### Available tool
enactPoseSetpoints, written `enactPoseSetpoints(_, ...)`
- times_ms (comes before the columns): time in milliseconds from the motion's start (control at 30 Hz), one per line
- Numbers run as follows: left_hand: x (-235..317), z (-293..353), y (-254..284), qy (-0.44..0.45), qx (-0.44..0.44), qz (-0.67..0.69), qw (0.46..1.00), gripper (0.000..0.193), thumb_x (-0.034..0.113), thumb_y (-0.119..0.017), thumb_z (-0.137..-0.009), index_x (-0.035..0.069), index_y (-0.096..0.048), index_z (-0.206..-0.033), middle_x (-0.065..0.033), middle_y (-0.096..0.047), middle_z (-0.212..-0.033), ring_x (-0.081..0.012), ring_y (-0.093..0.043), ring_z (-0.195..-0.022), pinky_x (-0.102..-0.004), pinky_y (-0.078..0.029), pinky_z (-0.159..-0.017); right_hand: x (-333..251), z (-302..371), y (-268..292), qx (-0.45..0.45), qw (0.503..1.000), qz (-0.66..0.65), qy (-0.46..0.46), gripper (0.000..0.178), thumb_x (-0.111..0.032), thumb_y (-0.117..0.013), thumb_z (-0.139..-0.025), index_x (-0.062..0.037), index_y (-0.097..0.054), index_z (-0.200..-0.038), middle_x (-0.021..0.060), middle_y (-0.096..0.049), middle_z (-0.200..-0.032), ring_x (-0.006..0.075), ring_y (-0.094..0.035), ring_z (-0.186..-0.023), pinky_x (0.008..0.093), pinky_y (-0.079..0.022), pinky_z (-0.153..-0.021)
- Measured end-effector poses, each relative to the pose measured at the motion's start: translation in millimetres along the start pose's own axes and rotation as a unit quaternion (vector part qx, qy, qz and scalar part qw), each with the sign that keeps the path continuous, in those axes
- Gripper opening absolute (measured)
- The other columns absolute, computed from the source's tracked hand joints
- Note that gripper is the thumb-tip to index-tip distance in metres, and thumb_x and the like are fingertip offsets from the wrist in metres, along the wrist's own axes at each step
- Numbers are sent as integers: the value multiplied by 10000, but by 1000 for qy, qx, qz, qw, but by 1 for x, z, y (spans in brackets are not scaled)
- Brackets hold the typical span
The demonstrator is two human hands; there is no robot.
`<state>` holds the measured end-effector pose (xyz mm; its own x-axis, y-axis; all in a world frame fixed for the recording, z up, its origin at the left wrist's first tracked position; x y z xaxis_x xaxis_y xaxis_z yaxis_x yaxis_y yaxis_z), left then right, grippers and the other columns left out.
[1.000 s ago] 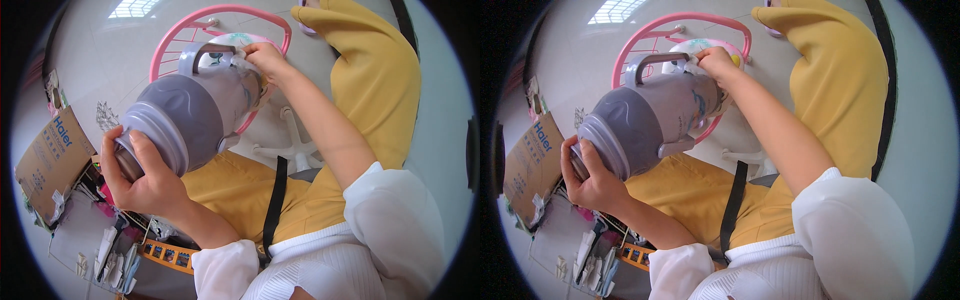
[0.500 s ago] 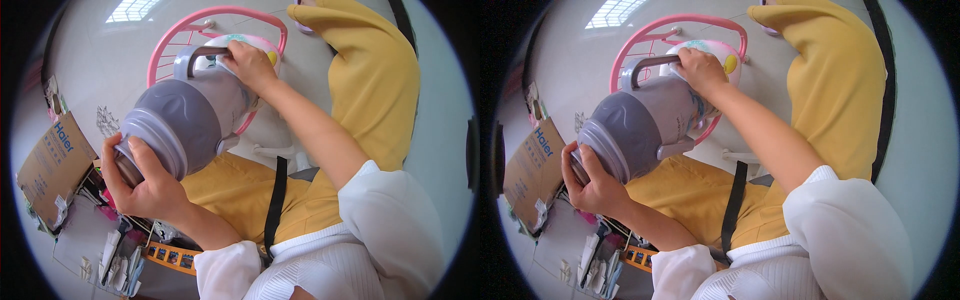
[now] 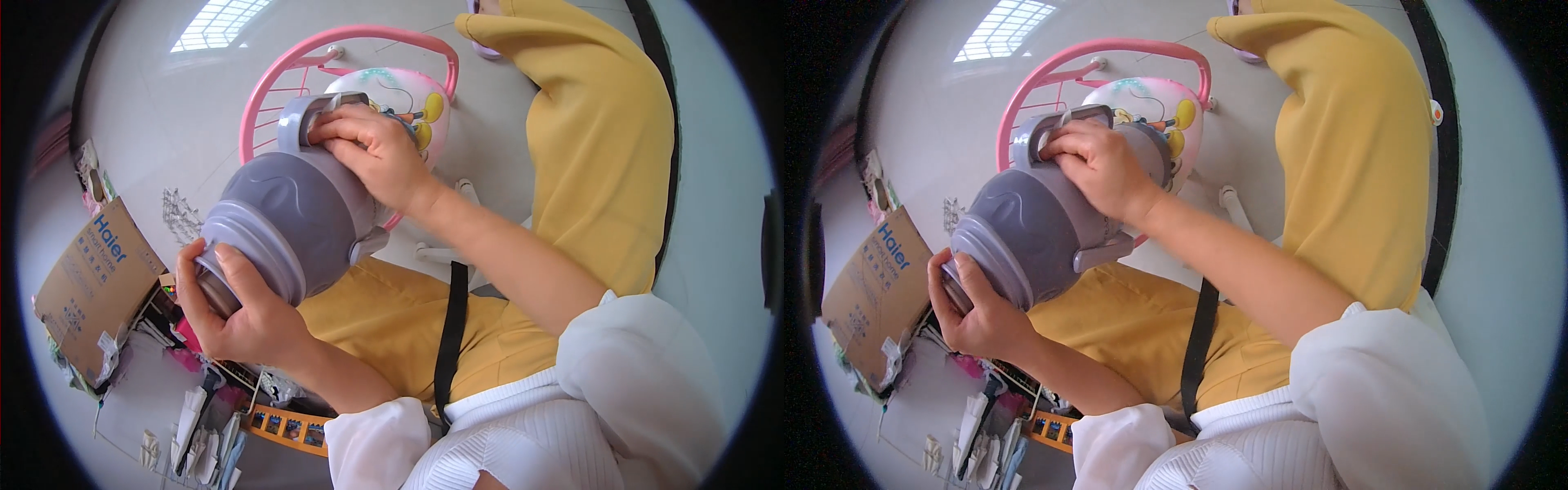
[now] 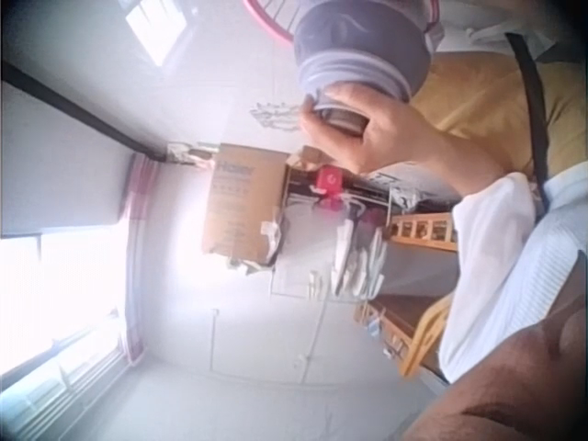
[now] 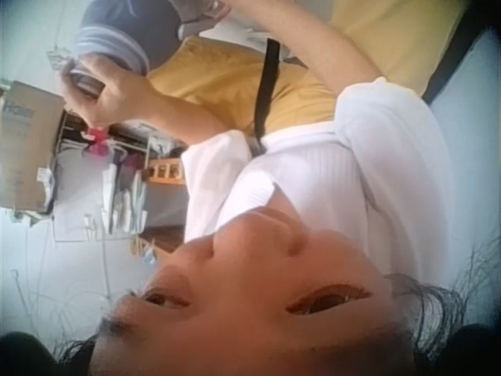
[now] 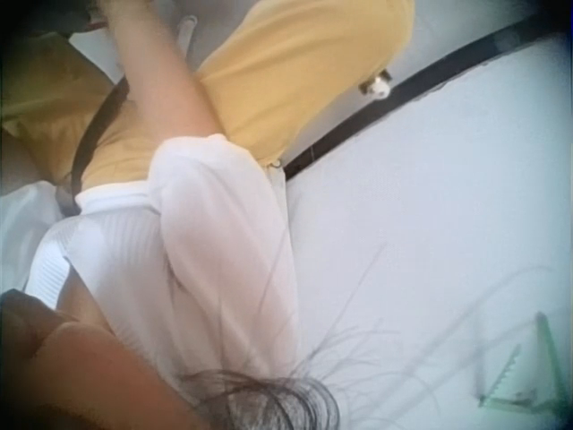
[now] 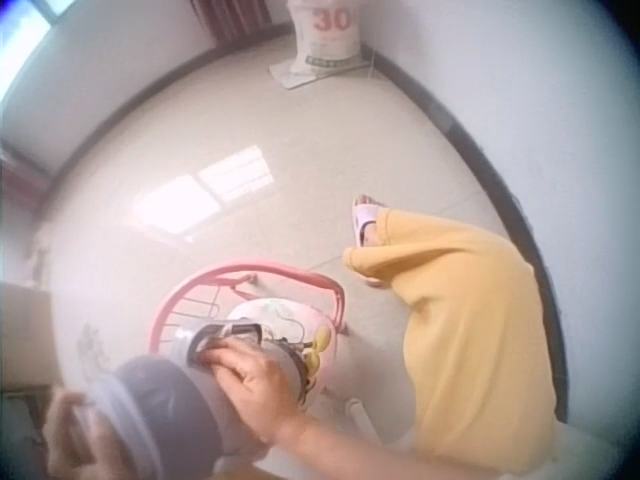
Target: The person wipes a large thermos and then cleans the frame and tray of a child's walker with a cloth.
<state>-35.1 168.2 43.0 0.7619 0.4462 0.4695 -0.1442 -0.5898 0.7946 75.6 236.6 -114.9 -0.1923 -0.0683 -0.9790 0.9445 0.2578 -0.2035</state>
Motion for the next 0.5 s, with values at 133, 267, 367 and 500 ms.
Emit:
enactPoseSetpoints(133,-1,2,1,-26,-6,-3,1000,164,39,-616,-803,-34,-634,-948,-76,-638,-918,-182,-572,-854,-308,-448,-821,29,6,14,-24,998,54,-31,198,-24,-566,-851,-38,-698,-998,82,-654,-993,196,-609,-957,292,-478,-863)
enactPoseSetpoints(267,2,3,2,-38,-15,-2,999,176,24,-605,-799,-49,-622,-958,-82,-640,-932,-191,-573,-861,-321,-449,-826,70,10,34,4,993,81,-85,232,25,-547,-824,-44,-700,-983,80,-674,-945,186,-636,-912,287,-501,-818)
enactPoseSetpoints(367,0,8,2,-44,-10,1,999,184,23,-604,-798,-53,-620,-965,-86,-643,-945,-195,-575,-867,-324,-450,-833,64,4,40,17,987,93,-133,234,51,-526,-819,-25,-698,-959,63,-684,-922,154,-639,-872,266,-498,-795)
enactPoseSetpoints(500,-1,14,7,-28,-9,-7,1000,195,19,-604,-798,-70,-614,-971,-97,-645,-960,-204,-582,-890,-336,-454,-852,49,2,46,113,970,-37,-213,215,42,-541,-814,-10,-689,-962,32,-678,-929,115,-620,-891,253,-484,-804)
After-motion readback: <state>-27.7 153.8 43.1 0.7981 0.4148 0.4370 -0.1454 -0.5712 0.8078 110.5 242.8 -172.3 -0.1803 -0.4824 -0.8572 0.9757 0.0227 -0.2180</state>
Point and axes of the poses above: each hand's wrist, its own z-axis away from the middle knuckle, its own y-axis out of the back of the hand, x = y × z, the point moved 3 cm from there along -z, towards the middle knuckle
